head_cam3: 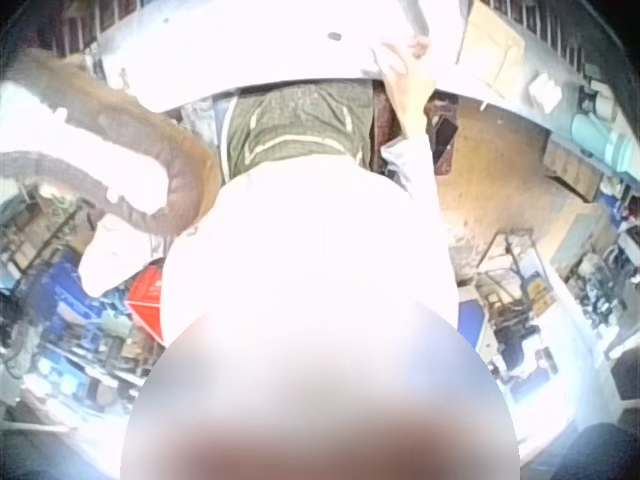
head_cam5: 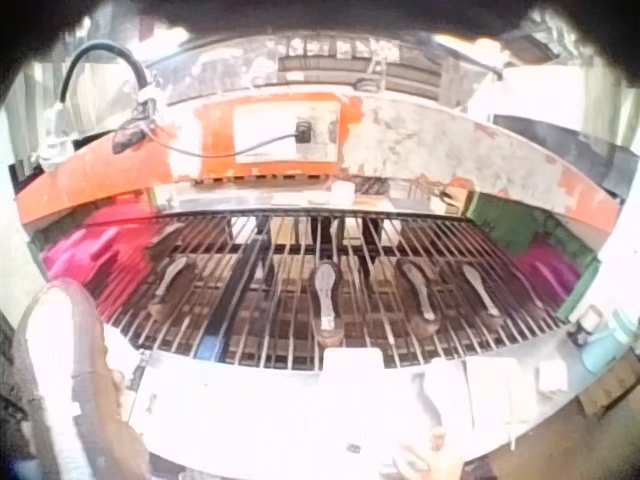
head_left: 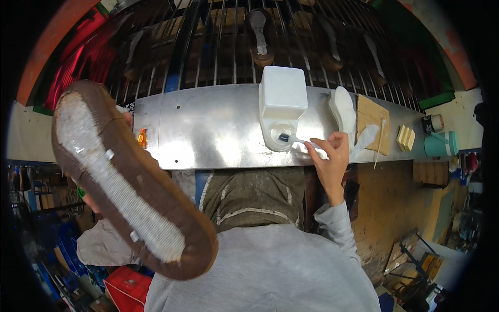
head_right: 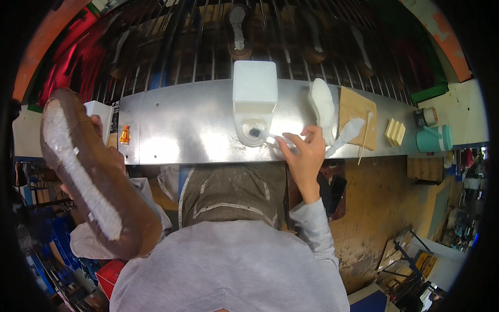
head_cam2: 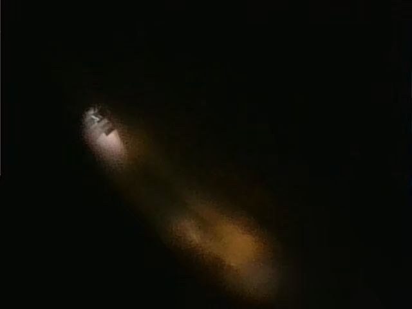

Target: The person applies a white adhesive to the sole and edges of a brown shoe using a small brush. They repeatedly dip the brush into a container and spread the glue across the sole surface and perimeter.

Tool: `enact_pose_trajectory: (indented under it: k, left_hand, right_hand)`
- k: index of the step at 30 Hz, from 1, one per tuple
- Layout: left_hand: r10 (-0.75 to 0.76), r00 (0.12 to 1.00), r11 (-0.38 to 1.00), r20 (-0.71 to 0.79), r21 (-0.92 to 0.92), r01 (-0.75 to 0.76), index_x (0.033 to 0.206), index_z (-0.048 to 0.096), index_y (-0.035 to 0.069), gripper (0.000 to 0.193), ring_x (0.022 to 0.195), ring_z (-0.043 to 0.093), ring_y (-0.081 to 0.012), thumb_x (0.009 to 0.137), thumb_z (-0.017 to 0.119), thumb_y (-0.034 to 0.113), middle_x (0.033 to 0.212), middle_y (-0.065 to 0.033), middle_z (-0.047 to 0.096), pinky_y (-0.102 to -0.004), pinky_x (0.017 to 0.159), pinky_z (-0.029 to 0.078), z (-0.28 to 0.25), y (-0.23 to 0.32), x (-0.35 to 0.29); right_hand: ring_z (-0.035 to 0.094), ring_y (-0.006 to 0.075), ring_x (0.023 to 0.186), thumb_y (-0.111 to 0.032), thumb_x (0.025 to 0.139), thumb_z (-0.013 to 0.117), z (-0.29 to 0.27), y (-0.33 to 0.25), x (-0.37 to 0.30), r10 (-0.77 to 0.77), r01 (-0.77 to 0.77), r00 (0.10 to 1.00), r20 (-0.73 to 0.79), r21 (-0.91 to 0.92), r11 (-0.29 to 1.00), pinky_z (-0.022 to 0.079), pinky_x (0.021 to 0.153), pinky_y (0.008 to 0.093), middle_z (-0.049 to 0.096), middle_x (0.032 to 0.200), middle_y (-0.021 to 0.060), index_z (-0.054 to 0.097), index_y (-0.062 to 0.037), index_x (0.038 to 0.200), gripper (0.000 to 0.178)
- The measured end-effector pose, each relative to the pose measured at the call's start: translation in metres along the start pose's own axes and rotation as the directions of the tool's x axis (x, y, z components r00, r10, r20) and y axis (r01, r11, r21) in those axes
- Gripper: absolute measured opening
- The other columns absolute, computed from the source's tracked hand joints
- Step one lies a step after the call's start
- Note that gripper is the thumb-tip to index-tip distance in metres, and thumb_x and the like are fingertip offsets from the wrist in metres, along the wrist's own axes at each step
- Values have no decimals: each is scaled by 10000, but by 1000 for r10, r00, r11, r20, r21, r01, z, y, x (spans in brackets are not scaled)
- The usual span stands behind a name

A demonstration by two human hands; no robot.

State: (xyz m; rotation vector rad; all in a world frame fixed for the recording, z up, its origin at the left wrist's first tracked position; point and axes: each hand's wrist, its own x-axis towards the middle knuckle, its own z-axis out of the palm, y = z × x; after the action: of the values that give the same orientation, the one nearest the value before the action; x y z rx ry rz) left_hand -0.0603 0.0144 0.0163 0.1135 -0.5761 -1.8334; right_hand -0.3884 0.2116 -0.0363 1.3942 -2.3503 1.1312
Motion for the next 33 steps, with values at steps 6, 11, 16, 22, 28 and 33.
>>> enact_pose_trajectory:
  k: [6,11,16,22,28,33]
  left_hand:
    - [-71,997,996,44,-48,73,1483,378,0,841,1192,604,-355,852,707,450,1363,-233,562,-500,1040,518,10,-11,-34]
    - [-268,956,932,-119,221,289,1475,347,-27,985,1203,597,-331,688,855,276,1354,-197,555,-444,1001,534,45,-27,-41]
    - [-334,943,885,9,347,310,1481,296,-48,1029,1220,586,-318,679,875,234,1362,-200,546,-434,1023,517,75,-30,-38]
    - [-445,883,817,152,473,330,1492,275,-38,1100,1260,544,-279,639,928,200,1392,-185,516,-408,1059,473,77,-31,-30]
    - [-369,819,667,439,739,-96,1483,236,-60,1230,1267,518,-259,553,986,230,1380,-165,493,-388,1066,449,71,-37,-23]
    - [-402,814,736,419,677,15,1465,233,-65,1241,1262,520,-261,536,991,257,1386,-173,475,-378,1062,449,77,-45,-27]
  right_hand:
    - [495,156,678,-150,852,777,-6,-21,8,200,-213,976,82,216,953,350,554,311,509,833,49,813,-76,925,110]
    - [473,116,753,-153,749,840,-48,-74,41,65,-84,996,55,536,840,347,643,255,493,883,26,820,-84,978,240]
    - [489,155,799,-251,594,915,-55,-121,64,-280,285,955,-101,577,766,363,682,274,503,917,28,831,-148,977,405]
    - [464,149,801,-268,568,934,-54,-146,84,-344,414,910,-230,490,767,368,662,268,467,916,12,828,-171,996,451]
    - [464,145,798,-220,555,936,-65,-159,102,-381,480,874,-302,407,777,376,658,255,465,923,10,823,-164,1005,467]
    - [459,170,852,-210,719,858,-74,-160,108,-398,486,870,-289,377,788,368,726,280,469,965,54,784,-26,990,336]
